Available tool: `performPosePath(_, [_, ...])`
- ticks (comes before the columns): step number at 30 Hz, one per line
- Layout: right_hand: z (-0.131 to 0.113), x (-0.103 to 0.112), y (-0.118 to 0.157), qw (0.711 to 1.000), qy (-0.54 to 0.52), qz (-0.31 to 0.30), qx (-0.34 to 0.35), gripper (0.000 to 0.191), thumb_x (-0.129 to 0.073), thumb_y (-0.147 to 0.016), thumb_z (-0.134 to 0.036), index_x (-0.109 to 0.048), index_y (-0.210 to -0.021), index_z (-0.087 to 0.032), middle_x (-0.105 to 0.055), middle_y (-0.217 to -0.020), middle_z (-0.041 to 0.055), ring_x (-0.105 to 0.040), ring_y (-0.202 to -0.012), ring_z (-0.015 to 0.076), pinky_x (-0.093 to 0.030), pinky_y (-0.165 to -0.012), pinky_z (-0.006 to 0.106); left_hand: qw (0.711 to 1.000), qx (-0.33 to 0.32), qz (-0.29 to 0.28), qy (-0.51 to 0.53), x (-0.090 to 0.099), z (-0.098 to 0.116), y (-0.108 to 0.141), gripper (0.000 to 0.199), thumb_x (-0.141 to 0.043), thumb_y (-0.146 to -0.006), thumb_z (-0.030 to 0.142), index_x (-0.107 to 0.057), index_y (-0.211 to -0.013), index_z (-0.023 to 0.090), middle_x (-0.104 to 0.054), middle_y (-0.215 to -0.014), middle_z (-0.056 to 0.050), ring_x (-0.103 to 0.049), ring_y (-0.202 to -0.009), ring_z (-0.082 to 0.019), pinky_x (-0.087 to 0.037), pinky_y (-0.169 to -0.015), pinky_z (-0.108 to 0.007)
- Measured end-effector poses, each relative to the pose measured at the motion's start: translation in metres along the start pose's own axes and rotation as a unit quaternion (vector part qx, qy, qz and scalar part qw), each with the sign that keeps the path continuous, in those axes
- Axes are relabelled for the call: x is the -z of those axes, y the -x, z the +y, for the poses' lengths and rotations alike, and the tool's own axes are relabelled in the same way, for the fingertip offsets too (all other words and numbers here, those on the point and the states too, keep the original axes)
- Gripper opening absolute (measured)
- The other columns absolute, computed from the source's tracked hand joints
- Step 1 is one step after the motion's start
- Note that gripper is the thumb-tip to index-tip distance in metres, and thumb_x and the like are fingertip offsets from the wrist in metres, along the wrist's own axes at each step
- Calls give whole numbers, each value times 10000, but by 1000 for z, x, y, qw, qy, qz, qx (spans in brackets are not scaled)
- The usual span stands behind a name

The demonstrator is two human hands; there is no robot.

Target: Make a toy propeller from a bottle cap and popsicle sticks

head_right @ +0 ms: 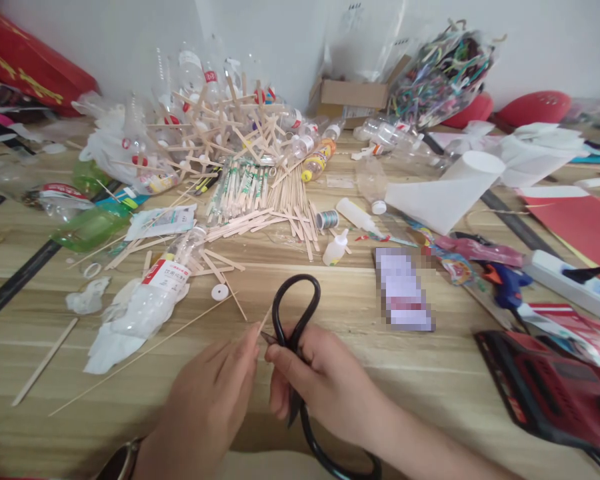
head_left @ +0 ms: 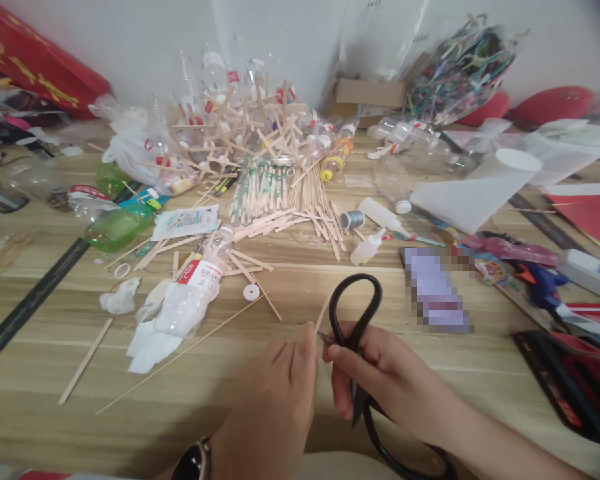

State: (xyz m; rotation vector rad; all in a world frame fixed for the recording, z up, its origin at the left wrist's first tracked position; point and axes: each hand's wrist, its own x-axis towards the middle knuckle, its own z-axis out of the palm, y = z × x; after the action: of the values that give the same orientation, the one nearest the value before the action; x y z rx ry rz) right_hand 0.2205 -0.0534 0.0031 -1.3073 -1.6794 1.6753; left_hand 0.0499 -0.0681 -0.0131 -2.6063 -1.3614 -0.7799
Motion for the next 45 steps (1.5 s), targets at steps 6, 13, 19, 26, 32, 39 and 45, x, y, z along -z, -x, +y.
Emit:
performPosePath(6, [3, 2, -5, 988, 129, 31, 82, 380, -327, -997, -345, -554, -738, -184, -654, -566, 23, -596, -476, 130, -447, -487, 236, 1000, 7, -3, 25, -4, -1, -1, 279, -280, -980, 75, -479, -1175, 62, -727, -708, -84, -708, -586, -212, -579, -507, -312])
performPosePath(13, [10, 13, -5, 680, 594, 174, 392, 370, -283, -955, -43, -650, -945, -87, -684, -641, 72, -605, -544, 161, -417, -580, 303, 997, 15, 16, 71, -3, -3, -2, 292, -262, -998, 146, -493, -1170, 102, -718, -665, -55, -693, -550, -186, -561, -507, -278])
performPosePath(19, [5, 4, -8, 984, 139, 36, 105, 424, -327, -1012, -302, -562, -680, -183, -663, -564, 19, -617, -491, 129, -449, -490, 226, 1000, 5, 2, 4, -6, -2, 0, 295, -288, -976, 72, -487, -1193, 54, -696, -649, -59, -669, -527, -188, -525, -475, -278])
performPosePath(26, [13, 6, -9, 881, 375, 143, 252, 317, -363, -970, -165, -630, -801, -139, -688, -650, 73, -640, -576, 174, -472, -574, 290, 999, 26, -6, 27, -8, -2, -2, 305, -285, -972, 103, -506, -1180, 74, -721, -704, -73, -695, -574, -191, -556, -510, -283])
performPosePath(32, [11, 7, -12, 936, 277, 90, 197, 361, -325, -1006, -233, -600, -785, -160, -682, -613, 50, -629, -530, 158, -468, -543, 273, 1000, 8, -4, 13, -7, -4, -3, 300, -290, -962, 72, -512, -1163, 54, -715, -668, -68, -688, -546, -194, -547, -490, -286])
performPosePath(39, [11, 10, -11, 925, 325, 74, 183, 367, -311, -1008, -241, -613, -822, -149, -677, -623, 62, -628, -526, 163, -453, -539, 269, 999, 10, -3, 31, -11, -7, -1, 288, -300, -964, 90, -521, -1146, 64, -716, -674, -67, -688, -544, -195, -538, -474, -285])
performPosePath(45, [10, 8, -11, 919, 323, 92, 205, 391, -320, -1016, -249, -623, -788, -154, -688, -644, 57, -637, -552, 153, -449, -542, 257, 1000, 18, -3, 9, -7, -4, 0, 258, -319, -974, 91, -525, -1130, 90, -703, -661, -50, -683, -548, -186, -536, -495, -274])
